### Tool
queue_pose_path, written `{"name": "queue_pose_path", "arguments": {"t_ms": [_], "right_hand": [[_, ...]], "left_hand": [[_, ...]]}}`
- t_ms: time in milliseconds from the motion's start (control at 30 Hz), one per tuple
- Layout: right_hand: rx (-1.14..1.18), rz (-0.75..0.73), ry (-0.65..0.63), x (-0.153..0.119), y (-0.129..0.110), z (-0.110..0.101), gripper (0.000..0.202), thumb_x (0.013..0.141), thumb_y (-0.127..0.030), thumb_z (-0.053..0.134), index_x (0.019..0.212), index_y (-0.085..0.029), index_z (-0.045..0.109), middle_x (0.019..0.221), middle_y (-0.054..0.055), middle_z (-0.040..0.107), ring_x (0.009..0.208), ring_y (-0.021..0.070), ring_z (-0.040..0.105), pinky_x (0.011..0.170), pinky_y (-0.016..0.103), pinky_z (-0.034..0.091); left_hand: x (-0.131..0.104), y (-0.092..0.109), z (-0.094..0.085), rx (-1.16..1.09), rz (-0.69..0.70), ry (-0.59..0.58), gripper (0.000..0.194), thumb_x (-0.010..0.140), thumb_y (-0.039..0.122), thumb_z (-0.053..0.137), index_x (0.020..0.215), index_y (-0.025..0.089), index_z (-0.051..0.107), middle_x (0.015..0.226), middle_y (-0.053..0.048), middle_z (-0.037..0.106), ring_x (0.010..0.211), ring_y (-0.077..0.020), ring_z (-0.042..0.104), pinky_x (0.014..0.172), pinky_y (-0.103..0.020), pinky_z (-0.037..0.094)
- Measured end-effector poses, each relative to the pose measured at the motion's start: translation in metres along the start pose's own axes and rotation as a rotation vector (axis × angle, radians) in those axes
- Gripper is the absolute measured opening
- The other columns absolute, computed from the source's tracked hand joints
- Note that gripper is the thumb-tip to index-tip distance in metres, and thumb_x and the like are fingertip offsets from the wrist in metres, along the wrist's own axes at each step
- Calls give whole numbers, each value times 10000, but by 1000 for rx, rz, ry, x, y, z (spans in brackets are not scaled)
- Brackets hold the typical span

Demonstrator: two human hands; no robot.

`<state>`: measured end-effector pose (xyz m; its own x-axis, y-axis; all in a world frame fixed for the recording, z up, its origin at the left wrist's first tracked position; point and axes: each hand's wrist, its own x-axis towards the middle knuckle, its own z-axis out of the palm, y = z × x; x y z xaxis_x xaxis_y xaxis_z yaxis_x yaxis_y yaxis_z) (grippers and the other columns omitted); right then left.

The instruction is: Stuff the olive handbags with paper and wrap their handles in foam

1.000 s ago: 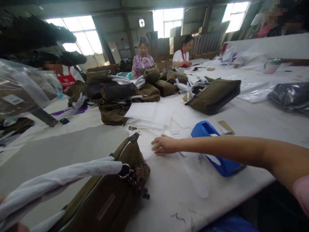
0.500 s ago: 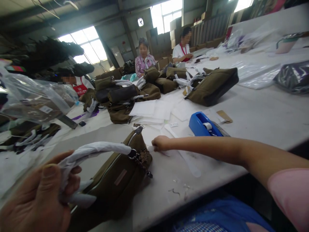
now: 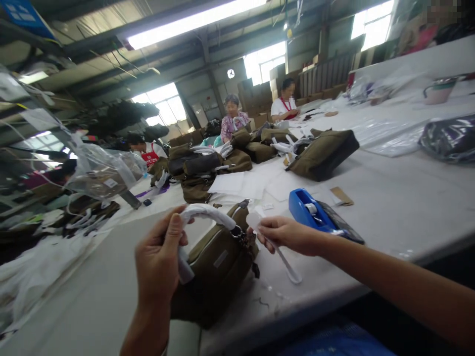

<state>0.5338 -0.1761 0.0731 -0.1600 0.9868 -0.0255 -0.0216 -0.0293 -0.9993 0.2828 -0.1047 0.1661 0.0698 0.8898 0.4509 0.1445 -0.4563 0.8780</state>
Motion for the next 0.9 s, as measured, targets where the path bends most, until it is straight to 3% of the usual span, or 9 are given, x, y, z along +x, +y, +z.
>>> {"name": "queue_pose_path", "arguments": {"t_ms": [100, 233, 333, 433, 533, 633, 700, 800, 900], "right_hand": [[177, 19, -87, -19, -11, 20, 446, 844, -590, 712, 912, -154, 650, 808, 29, 682, 541, 85, 586, 520, 218, 444], [208, -10, -58, -12, -24, 53, 455, 837, -614, 708, 860, -161, 673, 721, 26, 692, 474, 94, 580, 450, 213, 417], [217, -86, 0, 7, -34, 74, 476, 826, -647, 694, 840, -171, 679, 695, 20, 685, 451, 99, 580, 417, 215, 412], [232, -122, 19, 23, -41, 87, 482, 797, -648, 712, 764, -168, 673, 672, 15, 672, 415, 89, 556, 377, 207, 388], [215, -189, -3, 30, -48, 91, 455, 835, -614, 684, 811, -159, 693, 668, 3, 667, 408, 75, 550, 373, 186, 385], [190, -241, -16, 34, -55, 90, 421, 872, -574, 659, 862, -154, 699, 685, -6, 676, 423, 67, 563, 392, 168, 407], [175, -248, -19, 37, -59, 88, 414, 870, -561, 668, 835, -149, 689, 699, -2, 685, 426, 66, 569, 393, 165, 411], [139, -246, -46, 38, -61, 82, 402, 878, -549, 675, 857, -148, 694, 744, 13, 707, 457, 74, 599, 407, 163, 428], [88, -252, -53, 25, -59, 74, 337, 904, -484, 678, 1053, -182, 682, 771, 6, 729, 520, 104, 662, 474, 181, 503]], "left_hand": [[-12, 5, 15, -134, -69, -162, 480, 928, 552, 641, 1231, 188, 719, 867, -51, 709, 577, -76, 514, 478, -159, 400], [-24, 19, 21, -189, -135, -267, 507, 956, 531, 599, 1365, 233, 587, 935, -39, 695, 557, -101, 601, 446, -176, 448], [-26, 24, 17, -149, -160, -267, 533, 899, 497, 690, 1347, 244, 550, 1133, -60, 669, 610, -115, 641, 517, -225, 550], [-24, 24, 7, -48, -215, -241, 686, 864, 536, 713, 1431, 221, 491, 1000, -53, 683, 654, -144, 638, 539, -242, 571], [-18, 23, -3, 39, -269, -225, 791, 858, 583, 697, 1498, 184, 457, 848, -21, 672, 678, -155, 620, 591, -256, 581], [-11, 23, -7, -13, -351, -246, 785, 803, 588, 757, 1426, 155, 556, 988, -56, 710, 736, -147, 621, 635, -242, 570], [-8, 23, -6, -89, -390, -308, 705, 799, 571, 772, 1344, 147, 631, 974, -53, 720, 711, -129, 605, 600, -215, 539], [-4, 24, -4, -107, -315, -338, 485, 835, 507, 765, 1140, 130, 751, 795, -22, 710, 642, -96, 569, 559, -167, 486], [-1, 24, -5, -49, -193, -235, 371, 823, 455, 795, 997, 127, 794, 778, -31, 737, 699, -115, 637, 628, -173, 537]]}}
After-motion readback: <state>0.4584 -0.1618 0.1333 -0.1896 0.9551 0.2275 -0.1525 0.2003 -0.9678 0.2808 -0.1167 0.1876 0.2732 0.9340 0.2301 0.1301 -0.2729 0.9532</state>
